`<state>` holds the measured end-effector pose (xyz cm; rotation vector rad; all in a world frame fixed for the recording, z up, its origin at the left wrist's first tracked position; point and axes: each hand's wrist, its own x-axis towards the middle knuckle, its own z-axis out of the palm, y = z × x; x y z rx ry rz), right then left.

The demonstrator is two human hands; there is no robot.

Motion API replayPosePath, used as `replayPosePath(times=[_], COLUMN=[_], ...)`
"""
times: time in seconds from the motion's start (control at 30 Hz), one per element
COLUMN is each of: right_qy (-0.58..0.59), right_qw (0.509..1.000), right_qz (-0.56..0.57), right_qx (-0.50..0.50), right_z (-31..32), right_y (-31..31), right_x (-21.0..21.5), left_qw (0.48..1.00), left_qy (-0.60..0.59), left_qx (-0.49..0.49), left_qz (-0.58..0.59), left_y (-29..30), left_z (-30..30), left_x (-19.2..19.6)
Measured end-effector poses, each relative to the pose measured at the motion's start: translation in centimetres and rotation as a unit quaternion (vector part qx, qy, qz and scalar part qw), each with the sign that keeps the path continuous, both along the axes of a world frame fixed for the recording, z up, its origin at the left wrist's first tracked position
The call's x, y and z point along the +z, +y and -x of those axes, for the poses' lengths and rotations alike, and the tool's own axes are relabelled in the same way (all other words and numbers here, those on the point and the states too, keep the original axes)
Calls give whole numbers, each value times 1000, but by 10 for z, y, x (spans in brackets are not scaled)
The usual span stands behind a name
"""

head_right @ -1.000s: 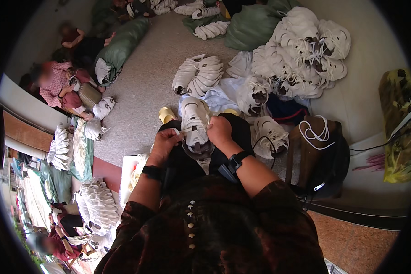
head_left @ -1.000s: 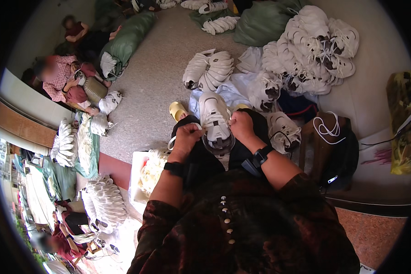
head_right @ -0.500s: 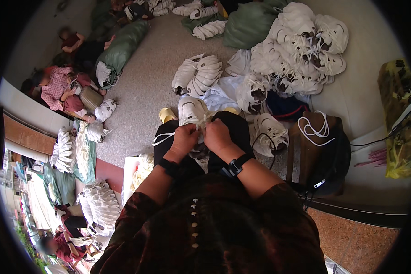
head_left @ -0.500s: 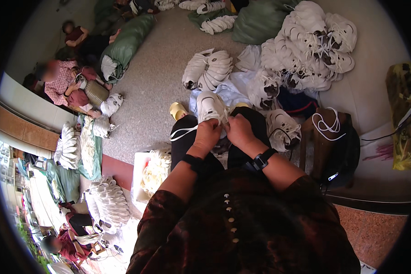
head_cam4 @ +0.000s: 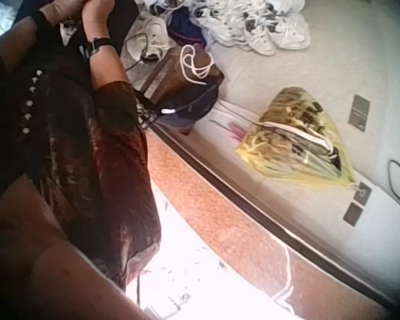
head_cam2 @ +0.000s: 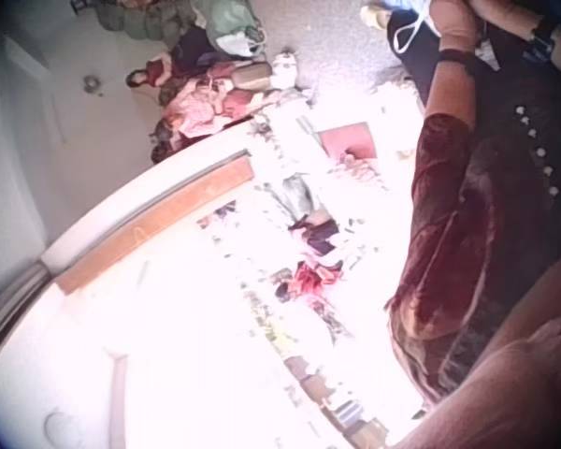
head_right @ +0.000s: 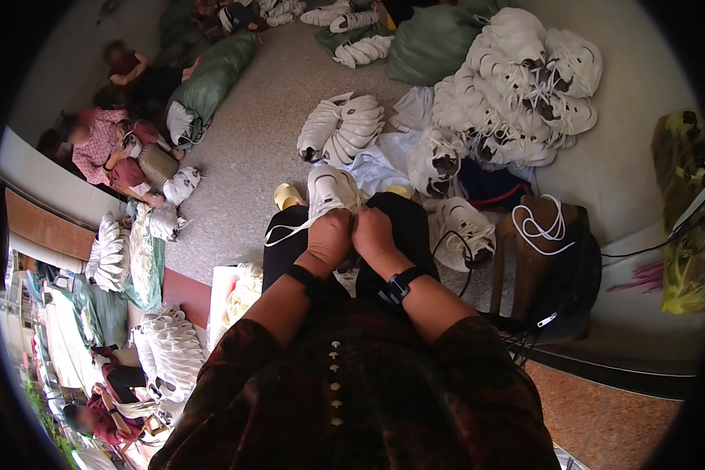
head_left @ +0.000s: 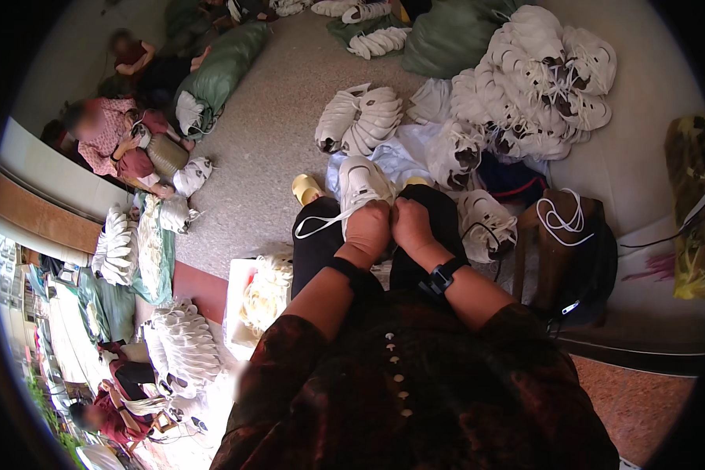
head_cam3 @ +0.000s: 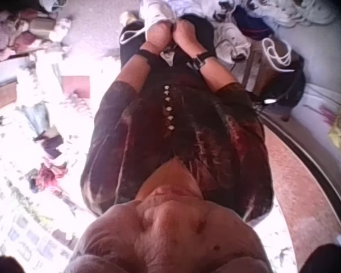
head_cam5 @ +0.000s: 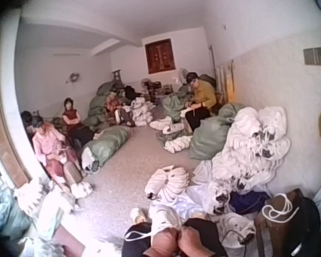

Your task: Lacing and assembling components for white sneakers in a manufacturing environment.

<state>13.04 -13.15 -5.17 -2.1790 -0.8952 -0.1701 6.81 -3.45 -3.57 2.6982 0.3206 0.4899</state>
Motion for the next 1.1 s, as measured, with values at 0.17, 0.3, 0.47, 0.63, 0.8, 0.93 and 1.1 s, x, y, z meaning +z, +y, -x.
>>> replayPosePath(times=[0.17,0.3,0.47,0.63,0.8,0.93,1.1], right_qy=[0,19,-77,58,83,213,350], right_qw=[1000,999,991,977,974,961,915], right_qz=[16,34,-52,41,37,7,-24], right_qx=[-10,-4,92,200,206,179,201], right_z=[-4,-2,11,20,15,16,14], right_y=[-4,-9,7,26,35,35,32], right_x=[1,14,39,36,13,11,24], left_qw=[990,984,859,747,751,808,909], left_qy=[130,170,77,-100,-159,-139,-119], left_qx=[6,39,100,134,109,127,180], left_qz=[-50,20,497,644,631,559,356], left_y=[-4,32,64,62,62,63,61], left_z=[9,66,100,85,61,48,45], left_x=[36,45,36,16,-1,-14,-13])
